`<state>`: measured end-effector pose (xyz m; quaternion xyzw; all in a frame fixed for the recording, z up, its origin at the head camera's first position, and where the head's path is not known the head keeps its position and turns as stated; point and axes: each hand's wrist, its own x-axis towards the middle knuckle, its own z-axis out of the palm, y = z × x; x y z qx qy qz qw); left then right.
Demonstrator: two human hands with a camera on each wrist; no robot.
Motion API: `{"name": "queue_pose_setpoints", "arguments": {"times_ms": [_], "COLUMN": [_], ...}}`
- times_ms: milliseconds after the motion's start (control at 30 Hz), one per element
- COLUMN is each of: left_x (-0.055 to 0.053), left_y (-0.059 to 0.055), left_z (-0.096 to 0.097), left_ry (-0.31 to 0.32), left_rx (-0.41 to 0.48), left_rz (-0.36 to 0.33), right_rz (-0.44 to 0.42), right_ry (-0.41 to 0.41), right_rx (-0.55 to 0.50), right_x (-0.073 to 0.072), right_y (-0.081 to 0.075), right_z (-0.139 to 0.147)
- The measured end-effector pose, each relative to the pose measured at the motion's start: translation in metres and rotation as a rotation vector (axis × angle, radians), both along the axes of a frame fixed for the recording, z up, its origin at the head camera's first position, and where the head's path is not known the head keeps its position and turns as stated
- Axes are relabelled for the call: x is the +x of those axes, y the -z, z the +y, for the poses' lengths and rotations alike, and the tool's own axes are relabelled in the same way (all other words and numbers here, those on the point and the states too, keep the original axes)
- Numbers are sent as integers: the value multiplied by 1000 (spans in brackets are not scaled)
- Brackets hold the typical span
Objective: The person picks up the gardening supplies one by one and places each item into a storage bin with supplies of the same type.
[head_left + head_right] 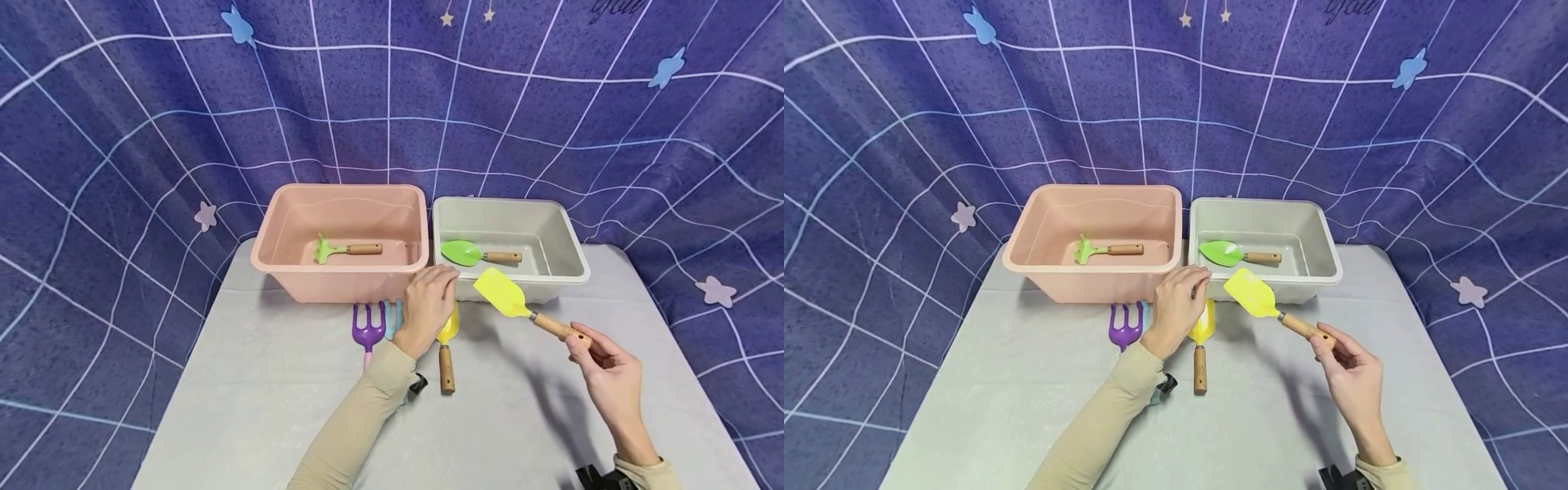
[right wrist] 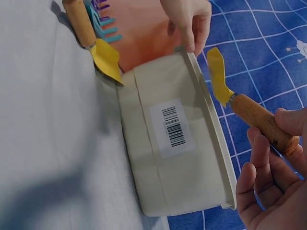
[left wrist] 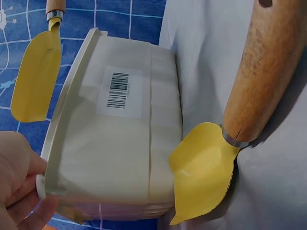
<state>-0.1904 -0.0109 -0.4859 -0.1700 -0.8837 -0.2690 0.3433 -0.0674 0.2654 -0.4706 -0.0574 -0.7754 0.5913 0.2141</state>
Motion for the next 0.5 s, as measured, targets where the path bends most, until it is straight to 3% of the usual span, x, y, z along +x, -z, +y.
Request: {"name": "queue_pose_setpoints", "arguments": {"times_ms": [300,500], "left_x": [0,0], "left_y": [0,0], "left_z": [0,-1], "left_ry": [6,12], "left_rx": [11,12], "left_rz": [1,10], "right_rz": [-12,-21], "right_ry": [-12,-32], "right_rx": [75,57], "right_x": [-10,-14], "right_y": [-7,-5], "right_z": [1,-4]}}
